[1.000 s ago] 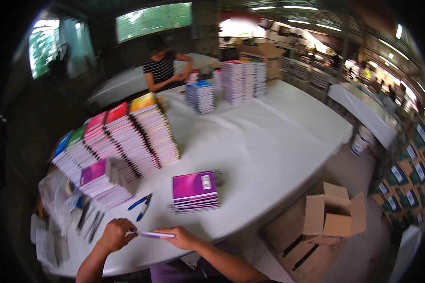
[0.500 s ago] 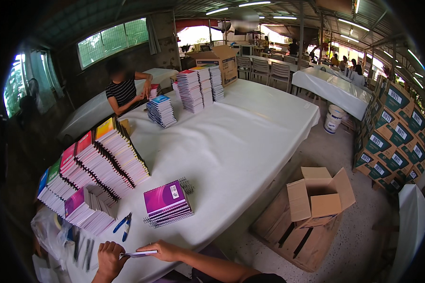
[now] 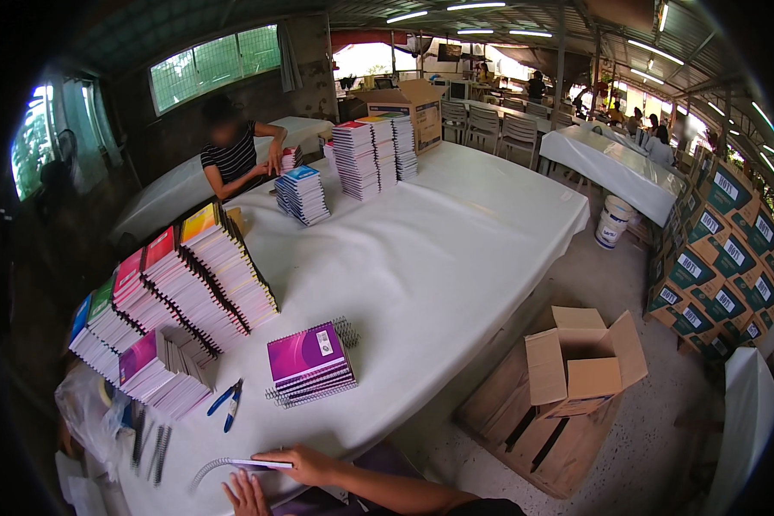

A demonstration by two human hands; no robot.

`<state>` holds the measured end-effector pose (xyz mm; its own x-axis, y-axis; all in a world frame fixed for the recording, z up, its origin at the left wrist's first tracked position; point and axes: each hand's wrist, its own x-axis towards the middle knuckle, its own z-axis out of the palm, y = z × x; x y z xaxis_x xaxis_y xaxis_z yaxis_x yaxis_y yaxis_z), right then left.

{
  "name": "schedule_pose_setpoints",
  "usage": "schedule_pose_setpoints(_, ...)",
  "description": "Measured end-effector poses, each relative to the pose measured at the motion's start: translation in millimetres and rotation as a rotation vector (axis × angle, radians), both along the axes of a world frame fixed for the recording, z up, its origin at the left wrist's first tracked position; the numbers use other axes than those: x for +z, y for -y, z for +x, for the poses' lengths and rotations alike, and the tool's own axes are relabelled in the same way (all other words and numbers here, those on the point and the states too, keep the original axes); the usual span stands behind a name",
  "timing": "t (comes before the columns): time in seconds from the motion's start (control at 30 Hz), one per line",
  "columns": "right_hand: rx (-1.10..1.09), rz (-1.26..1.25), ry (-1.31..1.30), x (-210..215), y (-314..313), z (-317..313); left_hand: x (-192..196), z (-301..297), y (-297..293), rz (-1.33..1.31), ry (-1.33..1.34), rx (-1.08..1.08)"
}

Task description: The person manually inserts metal spiral binding coils into the punched holes of small purple notebooks by hand and then uses a pair of blue-handled pliers to trim and secure the ends of the wire coils.

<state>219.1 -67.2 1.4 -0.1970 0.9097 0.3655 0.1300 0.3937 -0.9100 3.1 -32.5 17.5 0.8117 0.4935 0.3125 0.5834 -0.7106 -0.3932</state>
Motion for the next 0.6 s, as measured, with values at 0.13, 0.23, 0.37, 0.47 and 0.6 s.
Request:
schedule_pose_setpoints(0.13, 0.048, 0.055, 0.022, -10.5, 5.8, -18.8, -31.5, -22.3, -10.6, 0.029, 0.558, 0.018)
schedule_pose_setpoints(0.23, 0.041, 0.037, 0.006, -14.3, 6.1, -27.1, -38.6, -27.6, -11.8, -0.087, 0.395, 0.052)
schedule_pose_setpoints(0.37, 0.022, 0.091, 0.065, -15.4, 5.1, -28.0, -37.6, -26.3, -7.6, 0.125, 0.416, -0.053)
schedule_pose_setpoints(0.47, 0.094, 0.19, 0.106, -13.7, 5.5, -30.9, -38.1, -26.7, -8.3, -0.067, 0.593, 0.152)
schedule_pose_setpoints(0.6, -0.113, 0.257, -0.053, -9.7, 4.7, -25.2, -49.9, -28.2, -8.6, -0.111, 0.366, -0.082)
